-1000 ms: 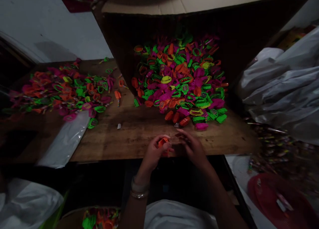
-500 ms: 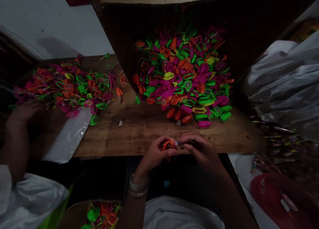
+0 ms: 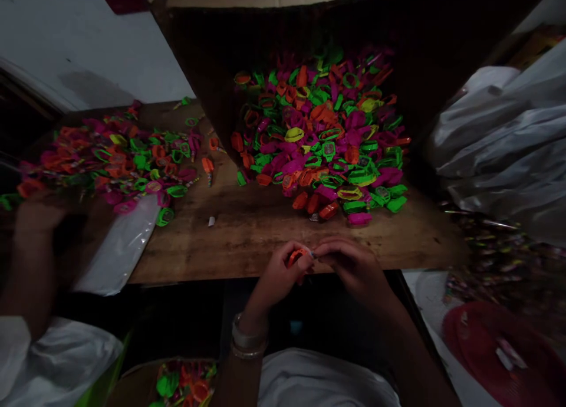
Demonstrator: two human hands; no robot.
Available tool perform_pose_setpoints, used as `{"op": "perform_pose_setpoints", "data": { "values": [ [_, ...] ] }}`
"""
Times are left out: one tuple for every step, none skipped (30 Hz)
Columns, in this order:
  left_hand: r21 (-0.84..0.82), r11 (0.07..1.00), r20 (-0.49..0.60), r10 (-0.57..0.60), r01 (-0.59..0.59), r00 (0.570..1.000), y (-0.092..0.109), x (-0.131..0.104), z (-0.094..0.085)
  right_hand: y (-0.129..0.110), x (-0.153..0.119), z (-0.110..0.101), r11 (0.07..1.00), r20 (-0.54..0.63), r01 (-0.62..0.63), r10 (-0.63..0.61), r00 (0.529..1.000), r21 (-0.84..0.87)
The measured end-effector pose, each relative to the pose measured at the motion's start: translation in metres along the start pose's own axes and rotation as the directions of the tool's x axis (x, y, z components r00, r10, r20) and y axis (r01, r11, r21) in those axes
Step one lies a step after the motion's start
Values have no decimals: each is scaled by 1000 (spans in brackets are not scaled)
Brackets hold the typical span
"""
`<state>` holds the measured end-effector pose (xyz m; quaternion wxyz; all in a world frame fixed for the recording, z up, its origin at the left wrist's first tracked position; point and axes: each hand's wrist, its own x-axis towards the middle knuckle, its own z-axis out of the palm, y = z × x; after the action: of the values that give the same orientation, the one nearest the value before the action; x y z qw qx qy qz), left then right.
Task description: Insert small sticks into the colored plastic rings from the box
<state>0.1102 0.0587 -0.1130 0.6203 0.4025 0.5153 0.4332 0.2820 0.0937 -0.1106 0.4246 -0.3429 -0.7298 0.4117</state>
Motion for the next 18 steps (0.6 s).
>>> {"op": "perform_pose_setpoints", "data": {
  "values": [
    [-3,1000,-11,10,-10,1000,-2,0,2,0,0,1,999,2,17,-17,1000,-28],
    [-9,1000,-22,20,-20,1000,-5,0,5,0,0,2,998,4,32,-31,999,-55],
    [-21,999,-33,28,-28,999,-9,1,8,0,-1,3,996,6,42,-42,999,-83],
    [-40,999,-44,31,-32,999,-12,3,11,0,-1,5,993,5,49,-49,999,-111],
    [-71,997,-53,22,-26,998,-16,5,14,2,-2,6,989,2,52,-52,999,-136],
    [-119,993,-54,1,-8,999,-18,8,15,3,-2,8,987,-7,50,-52,999,-155],
    [-179,984,-54,-22,12,998,-18,12,13,5,-3,9,986,-22,36,-40,999,-161],
    [-243,970,-61,-39,23,997,-15,15,8,7,-3,8,989,-48,10,-17,999,-150],
    [-301,954,-79,-44,18,996,-9,19,-1,8,-4,7,992,-90,-26,15,996,-121],
    [-346,938,-114,-29,-12,993,0,21,-14,11,-4,4,995,-143,-68,57,988,-77],
    [-376,923,-175,12,-79,984,12,24,-30,13,-5,-1,993,-198,-113,105,974,-29],
    [-393,908,-222,58,-144,973,25,25,-49,15,-7,-6,988,-247,-153,152,957,13],
    [-414,874,-294,135,-253,946,38,26,-68,17,-9,-12,982,-289,-183,188,939,42],
    [-445,801,-384,234,-401,893,50,28,-87,20,-11,-18,977,-324,-207,214,922,56],
    [-442,755,-442,286,-484,850,58,31,-104,23,-14,-24,971,-347,-230,236,908,58],
    [-416,735,-506,302,-535,808,64,35,-118,26,-18,-29,966,-359,-252,253,898,51],
    [-351,775,-542,289,-525,789,65,42,-128,29,-23,-33,961,-365,-273,268,892,36],
    [-246,852,-569,259,-462,780,64,51,-134,32,-27,-35,956,-369,-294,278,887,13]
  ]
}}
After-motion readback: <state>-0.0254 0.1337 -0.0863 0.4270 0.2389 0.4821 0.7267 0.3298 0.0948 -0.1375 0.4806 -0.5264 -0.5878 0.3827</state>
